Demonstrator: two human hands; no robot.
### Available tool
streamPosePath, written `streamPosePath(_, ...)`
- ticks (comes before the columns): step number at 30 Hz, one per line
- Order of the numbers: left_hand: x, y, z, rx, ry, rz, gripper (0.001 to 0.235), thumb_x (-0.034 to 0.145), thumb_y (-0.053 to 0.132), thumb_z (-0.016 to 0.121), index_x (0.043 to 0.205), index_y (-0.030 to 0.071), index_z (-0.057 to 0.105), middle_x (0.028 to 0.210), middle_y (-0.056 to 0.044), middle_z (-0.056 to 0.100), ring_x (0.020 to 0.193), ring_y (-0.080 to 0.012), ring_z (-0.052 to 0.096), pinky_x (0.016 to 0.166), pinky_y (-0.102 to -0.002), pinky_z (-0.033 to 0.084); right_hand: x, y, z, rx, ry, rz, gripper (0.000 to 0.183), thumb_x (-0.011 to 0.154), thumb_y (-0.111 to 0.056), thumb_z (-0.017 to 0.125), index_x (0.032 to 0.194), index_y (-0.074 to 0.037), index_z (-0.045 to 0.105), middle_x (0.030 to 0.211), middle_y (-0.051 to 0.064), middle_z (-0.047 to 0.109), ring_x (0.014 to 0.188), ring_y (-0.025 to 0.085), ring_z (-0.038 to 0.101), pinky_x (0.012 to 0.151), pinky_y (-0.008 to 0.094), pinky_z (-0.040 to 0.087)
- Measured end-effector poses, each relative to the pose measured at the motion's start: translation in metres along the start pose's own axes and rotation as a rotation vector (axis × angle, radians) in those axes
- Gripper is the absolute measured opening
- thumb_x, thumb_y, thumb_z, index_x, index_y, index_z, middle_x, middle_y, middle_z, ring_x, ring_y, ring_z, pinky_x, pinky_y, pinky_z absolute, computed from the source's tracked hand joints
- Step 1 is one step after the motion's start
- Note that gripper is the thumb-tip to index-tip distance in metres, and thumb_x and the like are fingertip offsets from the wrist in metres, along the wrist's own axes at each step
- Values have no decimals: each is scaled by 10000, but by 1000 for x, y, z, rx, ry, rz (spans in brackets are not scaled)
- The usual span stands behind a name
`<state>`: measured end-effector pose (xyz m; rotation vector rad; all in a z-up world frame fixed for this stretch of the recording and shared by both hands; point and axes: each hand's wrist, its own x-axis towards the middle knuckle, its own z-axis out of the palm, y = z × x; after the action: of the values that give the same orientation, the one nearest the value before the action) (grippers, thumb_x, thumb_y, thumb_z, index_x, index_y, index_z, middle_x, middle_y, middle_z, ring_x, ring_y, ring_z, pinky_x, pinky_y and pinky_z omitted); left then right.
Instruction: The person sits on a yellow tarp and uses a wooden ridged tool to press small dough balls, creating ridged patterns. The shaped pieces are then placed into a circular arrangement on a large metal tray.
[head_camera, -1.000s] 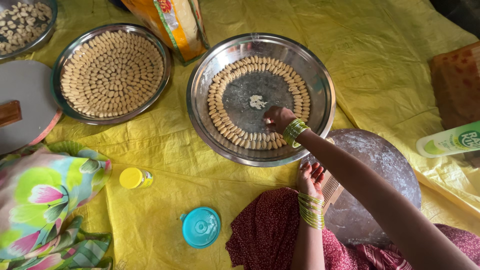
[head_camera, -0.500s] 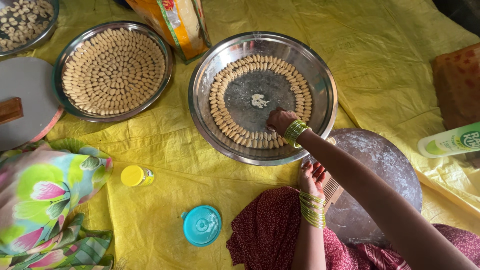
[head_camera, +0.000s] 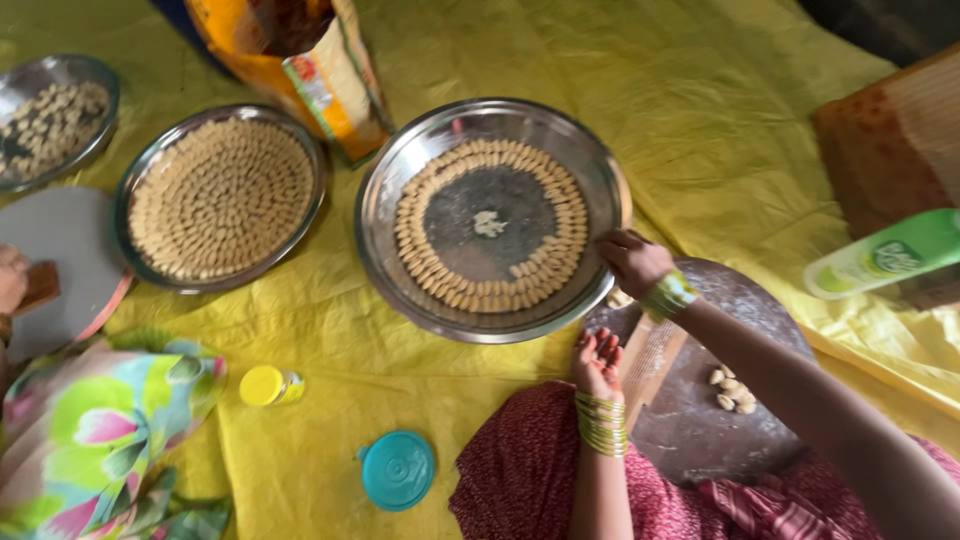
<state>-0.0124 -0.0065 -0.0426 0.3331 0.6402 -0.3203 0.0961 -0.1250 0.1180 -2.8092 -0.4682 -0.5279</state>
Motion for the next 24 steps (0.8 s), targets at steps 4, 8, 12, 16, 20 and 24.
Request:
streamPosePath(4,-7,7,7,-54,-125,18,164,1001,206,635,1136,113,630,1013,-89,739,846,-211,721,731,-351,604,-109,72,-50,-127,144,63,182,898,-171,681,1064,-138,748,1117,36,730,937,218,721,677,340,614)
streamPosePath(8,-22,7,6,24,-153,27,258,967,195,586,1207,124,647,1107,-100,746,914,-222,727,778,-373,598,-226,121,-80,-156,63,281,90,940,-146,684,1007,-144,744,1091,24,748,834,188,718,581,311,581)
streamPosePath(12,-37,1,-7,152,-325,45,324,959,193,621,1272,138,561,1200,-101,696,1046,-241,686,865,-398,564,-315,108,-98,-102,59,464,116,924,-109,682,985,-169,759,1081,18,757,761,183,706,560,323,570)
streamPosePath(16,-47,-17,-11,308,-411,82,383,958,210,633,1319,133,529,1252,-106,662,1074,-244,650,887,-395,538,-337,83,-118,181,181,600,159,894,-54,701,1037,-109,743,1108,71,717,695,167,708,601,312,582)
streamPosePath(20,-59,-14,-1,408,-456,73,403,936,221,628,1318,148,523,1245,-97,639,1052,-244,639,865,-405,532,-322,43,-138,474,60,25,105,768,-5,729,825,-89,703,1096,127,724,847,223,728,656,276,641)
streamPosePath(24,-75,-18,15,493,-477,-13,423,935,252,631,1327,149,509,1255,-96,637,1044,-228,636,874,-400,531,-363,-61,-180,1269,-495,-215,195,1045,-145,605,864,-96,655,1000,114,771,1051,258,797,894,365,644)
